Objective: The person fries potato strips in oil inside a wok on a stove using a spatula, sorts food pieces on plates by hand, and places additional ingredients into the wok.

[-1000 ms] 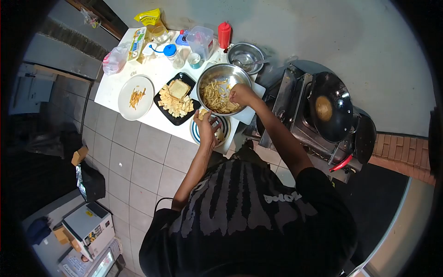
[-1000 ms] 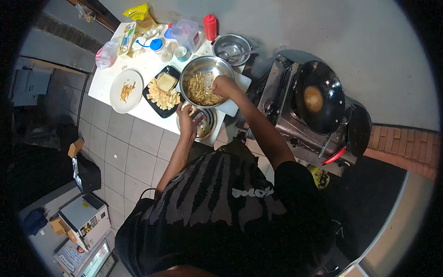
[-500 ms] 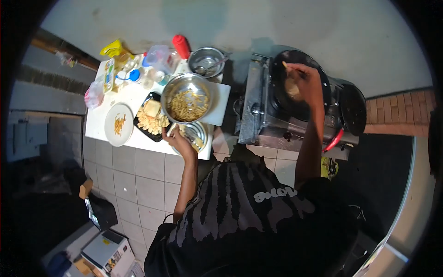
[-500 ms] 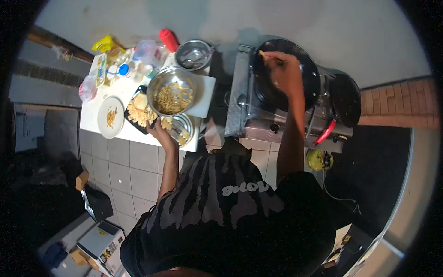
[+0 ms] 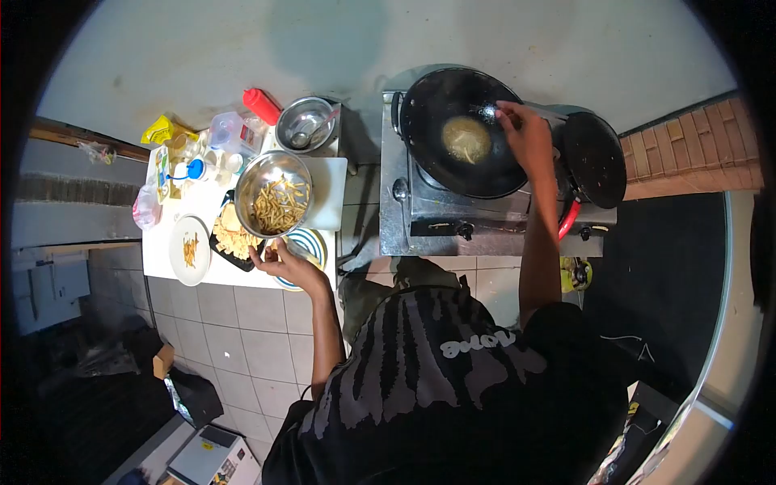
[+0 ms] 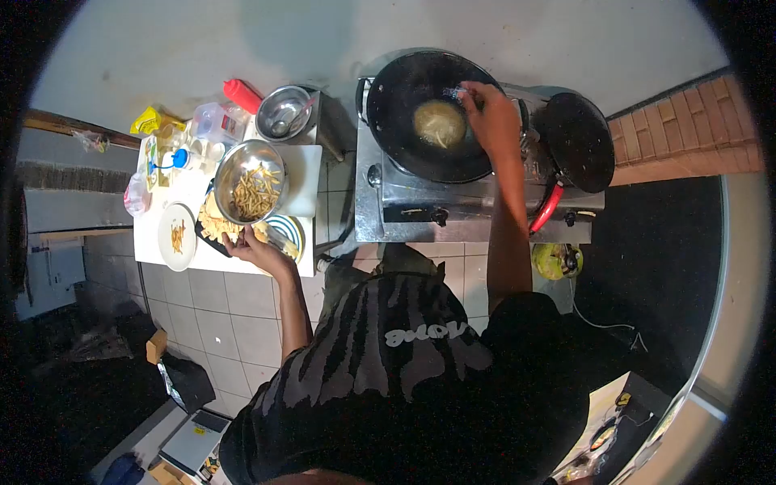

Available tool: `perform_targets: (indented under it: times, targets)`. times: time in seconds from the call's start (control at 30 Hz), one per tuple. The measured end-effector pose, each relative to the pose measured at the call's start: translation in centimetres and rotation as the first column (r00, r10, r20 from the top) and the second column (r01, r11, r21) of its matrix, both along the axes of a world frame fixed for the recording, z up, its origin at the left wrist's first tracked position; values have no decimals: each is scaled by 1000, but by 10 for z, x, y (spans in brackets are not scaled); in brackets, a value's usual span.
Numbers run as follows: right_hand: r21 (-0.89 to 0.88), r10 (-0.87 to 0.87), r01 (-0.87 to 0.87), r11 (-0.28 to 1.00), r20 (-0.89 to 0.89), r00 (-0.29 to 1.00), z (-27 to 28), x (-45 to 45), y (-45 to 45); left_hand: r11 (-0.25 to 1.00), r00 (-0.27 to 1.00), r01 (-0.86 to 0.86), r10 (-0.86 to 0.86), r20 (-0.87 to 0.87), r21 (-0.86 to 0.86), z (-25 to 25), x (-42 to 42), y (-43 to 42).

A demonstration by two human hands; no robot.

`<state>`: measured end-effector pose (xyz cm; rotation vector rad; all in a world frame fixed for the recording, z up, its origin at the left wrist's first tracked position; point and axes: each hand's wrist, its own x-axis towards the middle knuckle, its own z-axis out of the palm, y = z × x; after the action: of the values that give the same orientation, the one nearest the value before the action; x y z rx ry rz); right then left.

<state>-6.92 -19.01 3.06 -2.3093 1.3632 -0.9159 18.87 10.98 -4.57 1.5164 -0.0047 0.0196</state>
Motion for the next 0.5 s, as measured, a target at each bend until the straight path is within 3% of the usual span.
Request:
perform_targets:
  times: [0.03, 0.1, 0.17, 0.2, 0.23, 0.27, 0.3, 0.33, 0.4, 0.43, 0.5]
  targets:
    - [-2, 2, -2, 1000, 3, 1000, 18, -1, 9, 999, 999, 19, -21, 39, 38, 5, -9, -1]
    - [-46, 27, -15, 999, 286, 958, 52, 2, 34, 997, 996, 26, -32, 81, 74, 15, -24, -4]
    - [-151, 102, -36, 988, 454, 885, 67, 17, 66, 980, 926, 196, -192, 324, 19, 26, -39, -6]
    - [-198, 211, -127, 972, 496, 842, 66, 31, 88, 937, 887, 348, -340, 313, 32, 31, -45, -4]
    - [-247, 314, -211, 946, 532, 786, 62, 49, 113, 880, 833, 473, -463, 304, 45, 39, -53, -8]
    - [-272, 488, -408, 871, 575, 657, 51, 66, 137, 700, 680, 714, -686, 259, -23, 46, -54, -11]
    - [-284, 600, -537, 794, 503, 622, 40, 83, 166, 535, 580, 809, -795, 179, -244, 57, -64, -21]
    - [-252, 728, -701, 667, 423, 540, 25, 102, 192, 533, 577, 812, -793, 193, -237, 66, -69, -19]
    - [-159, 862, -847, 506, 99, 497, -4, 114, 228, 471, 549, 711, -836, -7, -521, 83, -73, -13]
    - [-176, 859, -841, 512, 96, 503, -15, 118, 233, 438, 499, 624, -861, -101, -647, 90, -74, -10]
    - [-156, 812, -810, 566, 277, 514, -26, 125, 235, 379, 334, 391, -908, -255, -838, 100, -70, -5]
